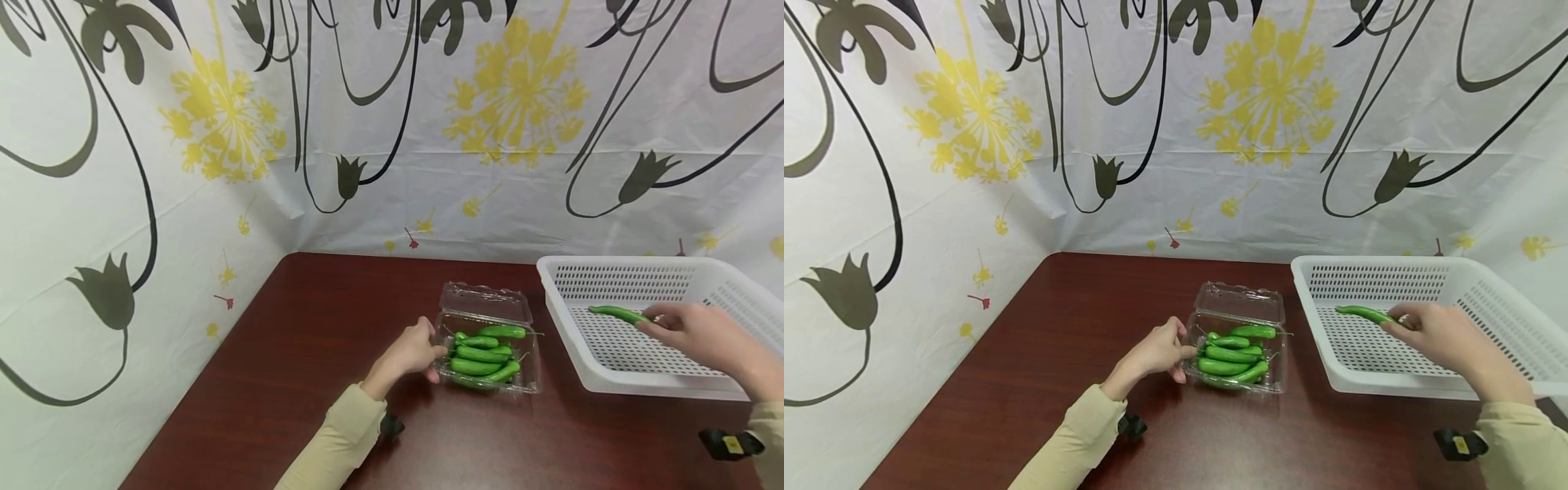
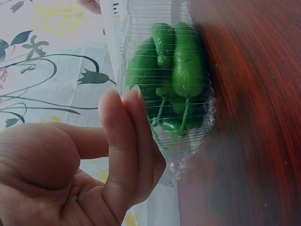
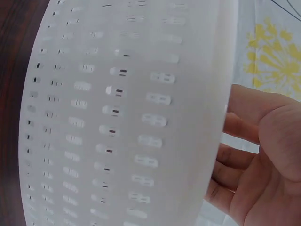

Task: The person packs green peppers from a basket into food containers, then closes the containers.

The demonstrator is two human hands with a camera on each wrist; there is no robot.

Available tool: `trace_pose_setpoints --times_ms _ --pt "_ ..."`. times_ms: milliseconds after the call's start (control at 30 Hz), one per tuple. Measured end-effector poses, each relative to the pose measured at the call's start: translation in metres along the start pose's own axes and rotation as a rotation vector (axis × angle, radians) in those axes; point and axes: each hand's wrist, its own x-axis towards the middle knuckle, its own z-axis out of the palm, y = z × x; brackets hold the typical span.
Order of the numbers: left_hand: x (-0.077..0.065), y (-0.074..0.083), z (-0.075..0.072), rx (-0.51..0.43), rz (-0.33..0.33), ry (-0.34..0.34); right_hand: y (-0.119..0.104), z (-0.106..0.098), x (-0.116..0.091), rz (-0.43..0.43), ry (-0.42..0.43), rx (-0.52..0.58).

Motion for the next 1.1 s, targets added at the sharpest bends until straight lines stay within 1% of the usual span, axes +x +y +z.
trace_pose_setpoints --times_ms 167,367,467,600,800,967,1100 --pt "0.000 0.000 0.000 0.006 0.004 0.001 -0.010 -0.002 0.000 -0.005 0.051 -0.012" --pt "0.000 -0.001 0.000 0.005 0.003 -0.001 -0.020 -0.003 0.001 -0.044 0.144 -0.024" --pt "0.000 -0.001 0.000 0.003 0.002 -0.003 -0.023 -0.003 0.002 -0.066 0.172 -0.027" --pt "0.001 -0.002 0.000 -0.002 0.001 -0.007 -0.026 -0.003 0.002 -0.087 0.181 -0.030" --pt "0.001 -0.002 0.000 -0.007 0.000 -0.006 -0.032 -0.004 0.002 -0.088 0.193 -0.024" --pt "0.001 -0.001 0.000 -0.016 0.000 -0.008 -0.039 -0.005 0.003 -0.106 0.209 -0.021" --pt "0.000 -0.001 0.000 -0.025 0.003 -0.009 -0.043 -0.005 0.005 -0.118 0.238 -0.023"
